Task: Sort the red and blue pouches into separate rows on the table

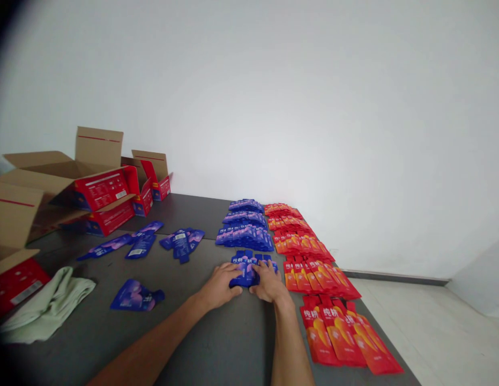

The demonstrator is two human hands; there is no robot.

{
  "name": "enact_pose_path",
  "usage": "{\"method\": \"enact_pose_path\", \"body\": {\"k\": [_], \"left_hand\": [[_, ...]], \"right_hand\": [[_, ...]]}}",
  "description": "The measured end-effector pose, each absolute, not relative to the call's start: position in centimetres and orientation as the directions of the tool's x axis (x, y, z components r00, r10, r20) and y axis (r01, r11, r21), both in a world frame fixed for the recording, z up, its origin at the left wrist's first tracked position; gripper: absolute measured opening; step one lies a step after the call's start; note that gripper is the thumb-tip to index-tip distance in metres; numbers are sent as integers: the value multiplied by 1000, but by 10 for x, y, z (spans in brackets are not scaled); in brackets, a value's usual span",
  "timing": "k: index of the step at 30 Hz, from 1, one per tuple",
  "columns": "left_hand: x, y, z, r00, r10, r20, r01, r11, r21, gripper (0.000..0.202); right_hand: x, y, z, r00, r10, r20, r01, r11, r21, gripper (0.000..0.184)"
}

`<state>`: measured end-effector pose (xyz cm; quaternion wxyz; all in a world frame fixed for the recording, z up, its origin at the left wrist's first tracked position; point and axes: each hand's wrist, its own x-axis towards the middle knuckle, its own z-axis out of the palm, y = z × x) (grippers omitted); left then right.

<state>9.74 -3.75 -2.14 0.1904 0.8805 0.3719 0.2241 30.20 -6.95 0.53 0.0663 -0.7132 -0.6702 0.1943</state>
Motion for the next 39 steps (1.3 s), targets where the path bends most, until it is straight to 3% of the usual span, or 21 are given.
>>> {"method": "enact_pose_path", "body": {"k": [3, 5, 8, 12, 14, 19, 28, 31, 36, 39], "left_hand": [[92, -38, -14, 576, 758, 308, 592, -646, 482, 41], [84, -32, -11, 515, 795, 320, 654, -606, 453, 37], [66, -15, -9, 384, 870, 308, 795, -481, 369, 35], [34, 7, -16, 156, 930, 332, 938, -245, 246, 39], [19, 14, -22, 110, 932, 346, 960, -190, 207, 46], [2, 13, -31, 84, 972, 219, 974, -127, 190, 47], [13, -3, -10, 227, 948, 222, 936, -275, 220, 30], [3, 5, -10, 299, 926, 231, 909, -350, 226, 39], [-11, 9, -22, 321, 941, 107, 926, -336, 171, 52], [-8, 5, -22, 319, 942, 103, 929, -332, 164, 43]], "right_hand": [[289, -69, 8, 14, 995, -103, 925, -53, -376, 80], [273, -65, 7, -9, 1000, 29, 915, 20, -403, 67], [241, -55, -1, -37, 960, 276, 877, 164, -452, 42], [202, -45, -13, -50, 918, 394, 816, 265, -514, 38], [190, -44, -18, -70, 906, 418, 797, 303, -523, 39], [178, -45, -24, -116, 893, 435, 781, 353, -516, 40], [173, -49, -25, -145, 890, 433, 781, 371, -502, 40], [173, -50, -26, -146, 888, 436, 779, 375, -502, 40], [172, -49, -28, -158, 888, 432, 770, 385, -508, 39], [171, -49, -27, -160, 889, 430, 759, 389, -522, 40]]}}
